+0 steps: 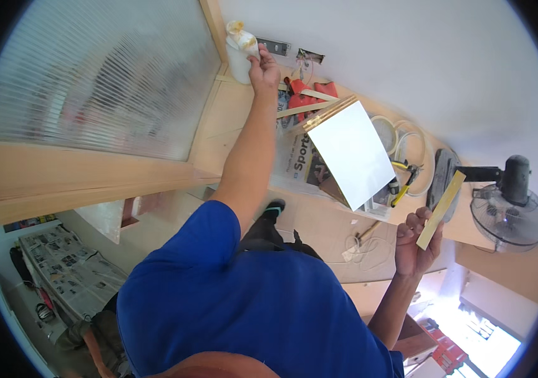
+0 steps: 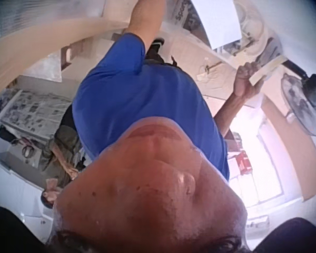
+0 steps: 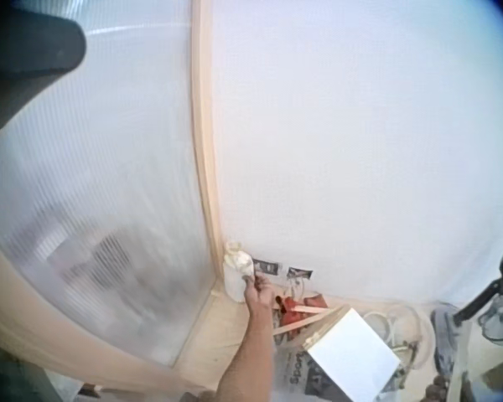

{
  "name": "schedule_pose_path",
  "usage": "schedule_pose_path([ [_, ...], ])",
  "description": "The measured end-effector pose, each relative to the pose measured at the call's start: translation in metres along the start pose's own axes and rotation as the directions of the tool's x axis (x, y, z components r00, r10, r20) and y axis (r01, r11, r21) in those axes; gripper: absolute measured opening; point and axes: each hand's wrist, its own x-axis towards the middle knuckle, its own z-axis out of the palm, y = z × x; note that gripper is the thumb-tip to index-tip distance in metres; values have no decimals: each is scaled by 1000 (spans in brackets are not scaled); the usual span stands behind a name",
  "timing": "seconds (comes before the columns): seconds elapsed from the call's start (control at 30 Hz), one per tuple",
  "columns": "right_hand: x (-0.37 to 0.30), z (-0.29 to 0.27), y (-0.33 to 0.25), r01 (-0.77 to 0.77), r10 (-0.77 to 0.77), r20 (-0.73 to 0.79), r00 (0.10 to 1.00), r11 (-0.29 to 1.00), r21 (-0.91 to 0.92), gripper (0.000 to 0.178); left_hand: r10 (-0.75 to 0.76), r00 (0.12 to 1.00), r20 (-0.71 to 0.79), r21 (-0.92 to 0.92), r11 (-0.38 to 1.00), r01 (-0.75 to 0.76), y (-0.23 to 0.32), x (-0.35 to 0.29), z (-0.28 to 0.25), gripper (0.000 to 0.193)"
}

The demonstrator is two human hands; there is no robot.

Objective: The person aligns a white panel onto a wooden frame, then applies glue from a white bottle to the edges of the panel and a thin wooden strip. They handle the components carefully to ensure proper alignment and adhesion.

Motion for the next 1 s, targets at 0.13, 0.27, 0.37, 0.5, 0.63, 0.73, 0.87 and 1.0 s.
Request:
schedule_pose_path([
  [0.13, -14, -1, -3, 14, -13, 5, 1000, 996, -91, 33, -82, 987, 136, -47, 995, 89, -2, 22, -2, 26],
  [0.27, -21, 2, 2, 18, -21, -26, 999, 994, -109, 39, -12, 989, 150, -76, 997, 24, -8, 34, 2, 33],
  [0.37, -22, 1, 13, 15, -19, -46, 999, 996, -89, 42, -9, 987, 158, -62, 998, 19, -12, 37, 3, 34],
  [0.5, -23, 3, 23, 4, -8, -43, 999, 997, -81, 44, -30, 989, 147, -59, 997, 39, -6, 29, 4, 40],
  [0.63, -25, 1, 29, -3, 1, -31, 1000, 997, -76, 43, -77, 988, 136, -103, 990, 91, 1, 21, 8, 53],
  [0.73, -25, 0, 32, -23, 22, -10, 1000, 997, -73, 43, -109, 987, 118, -55, 992, 116, 7, 18, 9, 61],
  [0.87, -30, -2, 33, -19, 19, -8, 1000, 998, -63, 44, -102, 993, 67, -14, 995, 104, 11, 13, 12, 64],
  [1.0, -43, -12, 30, -31, 32, 17, 999, 999, -7, 40, -244, 968, 52, 51, 969, 242, 11, 11, -3, 67],
])
